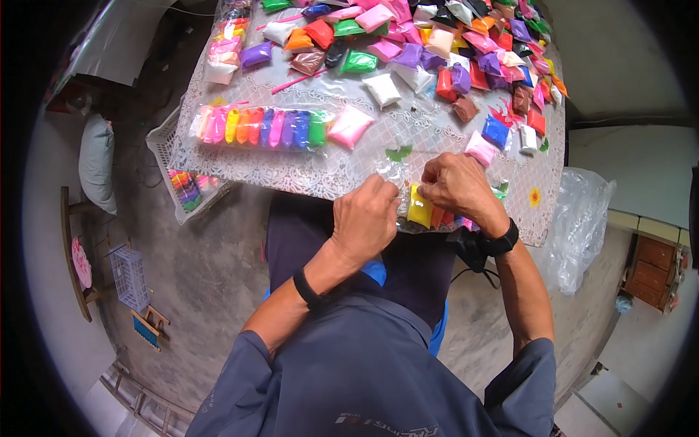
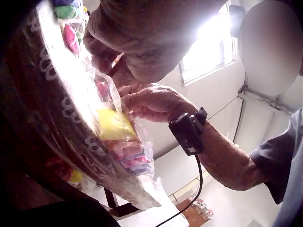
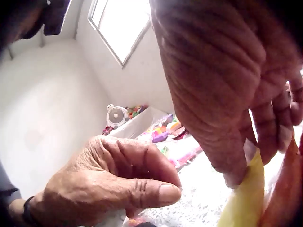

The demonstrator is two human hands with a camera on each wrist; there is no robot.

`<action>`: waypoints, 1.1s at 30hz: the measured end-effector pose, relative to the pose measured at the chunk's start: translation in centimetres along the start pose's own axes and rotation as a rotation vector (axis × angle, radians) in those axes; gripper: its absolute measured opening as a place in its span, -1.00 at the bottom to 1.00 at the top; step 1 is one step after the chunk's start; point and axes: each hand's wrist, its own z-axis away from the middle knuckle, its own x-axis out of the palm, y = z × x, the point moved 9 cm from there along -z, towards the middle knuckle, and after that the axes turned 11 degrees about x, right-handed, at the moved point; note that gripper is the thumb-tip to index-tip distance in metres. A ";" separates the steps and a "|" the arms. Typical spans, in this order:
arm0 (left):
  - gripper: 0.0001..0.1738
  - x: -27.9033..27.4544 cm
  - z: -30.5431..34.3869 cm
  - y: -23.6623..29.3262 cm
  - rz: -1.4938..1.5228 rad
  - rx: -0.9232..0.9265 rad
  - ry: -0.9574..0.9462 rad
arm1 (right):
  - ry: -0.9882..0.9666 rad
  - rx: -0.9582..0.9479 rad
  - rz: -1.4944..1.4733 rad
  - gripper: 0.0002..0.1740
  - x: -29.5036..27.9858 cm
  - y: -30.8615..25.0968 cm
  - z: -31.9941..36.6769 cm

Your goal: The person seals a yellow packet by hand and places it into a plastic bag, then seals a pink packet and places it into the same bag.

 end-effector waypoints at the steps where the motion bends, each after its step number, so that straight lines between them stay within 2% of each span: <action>1: -0.90 -0.1 0.0 0.1 -0.001 0.006 0.008 | 0.000 0.000 0.000 -0.71 -0.1 -0.1 0.0; 7: -0.89 0.1 -0.1 -0.2 -0.032 0.010 0.012 | -0.035 0.017 -0.051 -0.65 0.3 0.5 0.0; 11: -0.87 -0.5 0.1 0.5 -0.006 0.043 0.037 | 0.017 -0.042 -0.106 -0.62 0.2 0.6 0.4; 13: -0.83 -2.2 0.8 1.0 0.115 0.022 0.197 | 0.031 -0.061 -0.129 -0.61 0.2 0.6 0.5; 16: -0.82 -3.5 2.9 1.5 0.177 0.054 0.269 | 0.034 -0.026 -0.172 -0.59 0.3 1.1 0.5; 17: -0.90 -2.9 4.2 0.9 0.303 -0.018 0.223 | 0.049 -0.028 -0.185 -0.58 0.1 1.1 0.5; 18: -0.90 -2.5 5.7 1.1 0.302 -0.016 0.222 | 0.062 -0.030 -0.199 -0.56 0.0 1.2 0.4; 20: -0.94 3.4 10.7 -2.1 0.909 -0.681 -0.034 | 0.058 -0.033 -0.169 -0.54 0.4 1.3 0.1; 21: -0.84 4.9 11.6 -1.4 1.019 -0.792 -0.250 | 0.052 -0.036 -0.138 -0.51 0.5 1.0 0.0; 22: -0.84 5.2 12.0 -1.4 1.017 -0.793 -0.249 | 0.052 -0.037 -0.139 -0.51 0.4 0.6 0.1; 24: -0.70 8.1 13.8 -0.6 1.312 -0.954 -0.281 | 0.015 0.064 -0.004 -0.48 0.8 0.5 0.0; 25: -0.56 8.9 13.8 -0.5 1.339 -0.935 -0.316 | 0.015 0.066 -0.003 -0.48 0.8 0.3 -0.1; 26: -0.56 9.6 13.8 -0.6 1.342 -0.933 -0.318 | 0.027 0.063 0.029 -0.47 0.8 0.2 -0.1; 29: -0.48 10.7 12.7 -0.4 1.557 -0.944 -0.134 | 0.033 0.060 0.063 -0.47 0.9 0.2 -0.3; 33: -0.49 11.2 10.8 -0.4 1.670 -0.921 0.014 | 0.038 0.058 0.044 -0.51 1.3 0.5 -1.0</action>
